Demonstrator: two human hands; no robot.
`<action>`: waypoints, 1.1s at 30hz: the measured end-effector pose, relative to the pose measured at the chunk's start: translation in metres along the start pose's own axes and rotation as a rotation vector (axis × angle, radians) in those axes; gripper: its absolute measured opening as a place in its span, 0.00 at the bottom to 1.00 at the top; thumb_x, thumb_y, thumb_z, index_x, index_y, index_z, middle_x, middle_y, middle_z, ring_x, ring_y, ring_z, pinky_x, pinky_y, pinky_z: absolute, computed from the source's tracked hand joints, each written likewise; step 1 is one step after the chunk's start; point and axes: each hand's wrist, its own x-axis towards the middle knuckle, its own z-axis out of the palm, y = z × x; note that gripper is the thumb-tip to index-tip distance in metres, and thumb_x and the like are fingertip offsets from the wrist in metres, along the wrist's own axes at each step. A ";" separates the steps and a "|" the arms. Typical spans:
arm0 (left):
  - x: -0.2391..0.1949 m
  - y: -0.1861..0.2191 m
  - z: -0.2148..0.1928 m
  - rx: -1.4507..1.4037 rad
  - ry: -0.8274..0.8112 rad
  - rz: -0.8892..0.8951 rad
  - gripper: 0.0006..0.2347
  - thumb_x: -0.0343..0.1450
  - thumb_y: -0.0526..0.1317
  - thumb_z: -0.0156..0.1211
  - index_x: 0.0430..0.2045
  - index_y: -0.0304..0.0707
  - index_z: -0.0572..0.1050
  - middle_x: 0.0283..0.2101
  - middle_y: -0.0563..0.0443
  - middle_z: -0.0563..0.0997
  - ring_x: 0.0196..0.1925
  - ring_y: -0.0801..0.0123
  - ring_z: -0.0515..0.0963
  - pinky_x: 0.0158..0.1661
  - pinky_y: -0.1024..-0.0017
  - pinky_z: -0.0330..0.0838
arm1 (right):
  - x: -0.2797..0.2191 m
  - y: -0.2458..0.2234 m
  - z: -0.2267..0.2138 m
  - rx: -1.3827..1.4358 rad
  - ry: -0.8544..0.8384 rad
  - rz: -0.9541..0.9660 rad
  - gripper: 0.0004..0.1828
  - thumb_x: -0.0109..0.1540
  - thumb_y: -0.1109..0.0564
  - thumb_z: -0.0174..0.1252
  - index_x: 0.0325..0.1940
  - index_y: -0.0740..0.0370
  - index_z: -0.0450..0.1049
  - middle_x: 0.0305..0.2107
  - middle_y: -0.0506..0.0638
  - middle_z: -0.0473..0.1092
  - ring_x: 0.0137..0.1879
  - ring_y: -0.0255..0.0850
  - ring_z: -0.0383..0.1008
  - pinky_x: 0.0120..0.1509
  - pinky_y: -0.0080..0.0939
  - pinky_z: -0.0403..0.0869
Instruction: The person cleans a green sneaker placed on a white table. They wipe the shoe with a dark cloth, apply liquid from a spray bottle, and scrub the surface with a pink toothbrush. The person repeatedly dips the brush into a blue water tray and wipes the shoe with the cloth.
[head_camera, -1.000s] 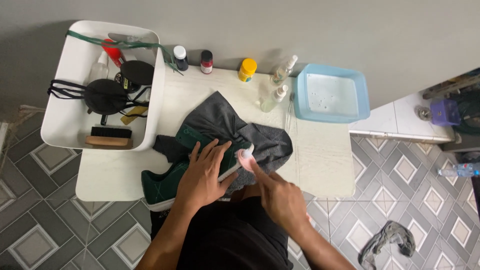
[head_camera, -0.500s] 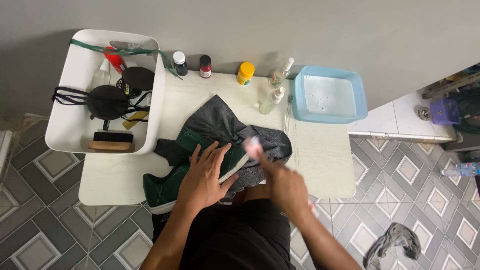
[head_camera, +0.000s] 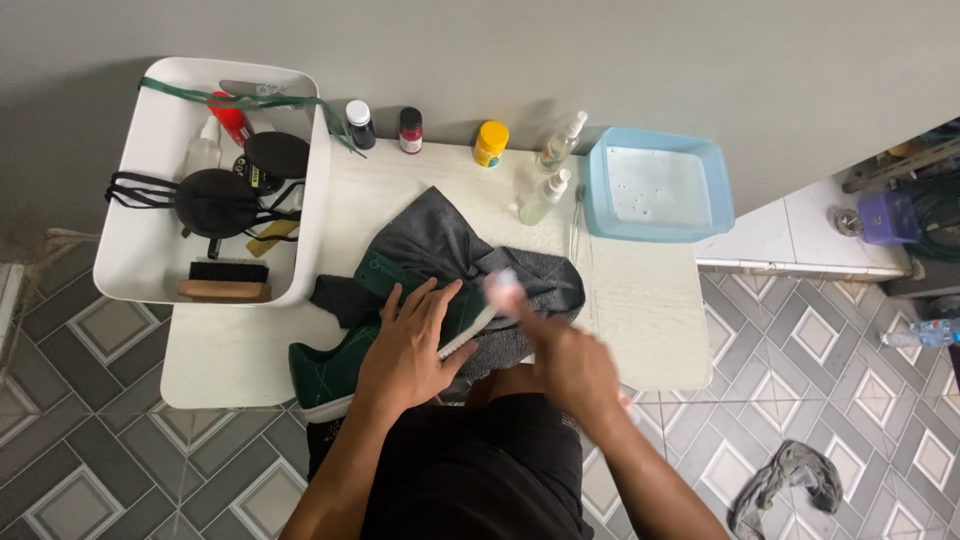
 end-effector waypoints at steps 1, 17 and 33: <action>0.000 0.001 0.000 0.000 0.006 0.000 0.33 0.71 0.50 0.62 0.70 0.37 0.59 0.57 0.38 0.76 0.70 0.44 0.67 0.69 0.35 0.47 | 0.002 0.002 0.002 -0.003 0.003 -0.004 0.16 0.66 0.57 0.53 0.54 0.49 0.82 0.25 0.60 0.78 0.28 0.54 0.82 0.33 0.55 0.80; -0.001 -0.004 0.002 -0.019 -0.021 -0.004 0.36 0.68 0.47 0.65 0.71 0.39 0.56 0.60 0.39 0.75 0.72 0.46 0.65 0.70 0.36 0.44 | -0.015 -0.008 0.015 -0.050 -0.115 -0.006 0.15 0.62 0.53 0.55 0.50 0.44 0.82 0.28 0.53 0.79 0.36 0.53 0.83 0.41 0.54 0.81; 0.000 -0.005 0.003 -0.011 0.015 0.004 0.34 0.70 0.48 0.63 0.71 0.39 0.56 0.59 0.39 0.76 0.70 0.46 0.67 0.69 0.34 0.47 | -0.021 0.002 0.034 0.071 -0.003 -0.084 0.20 0.68 0.53 0.50 0.63 0.44 0.76 0.16 0.50 0.75 0.17 0.35 0.72 0.21 0.31 0.69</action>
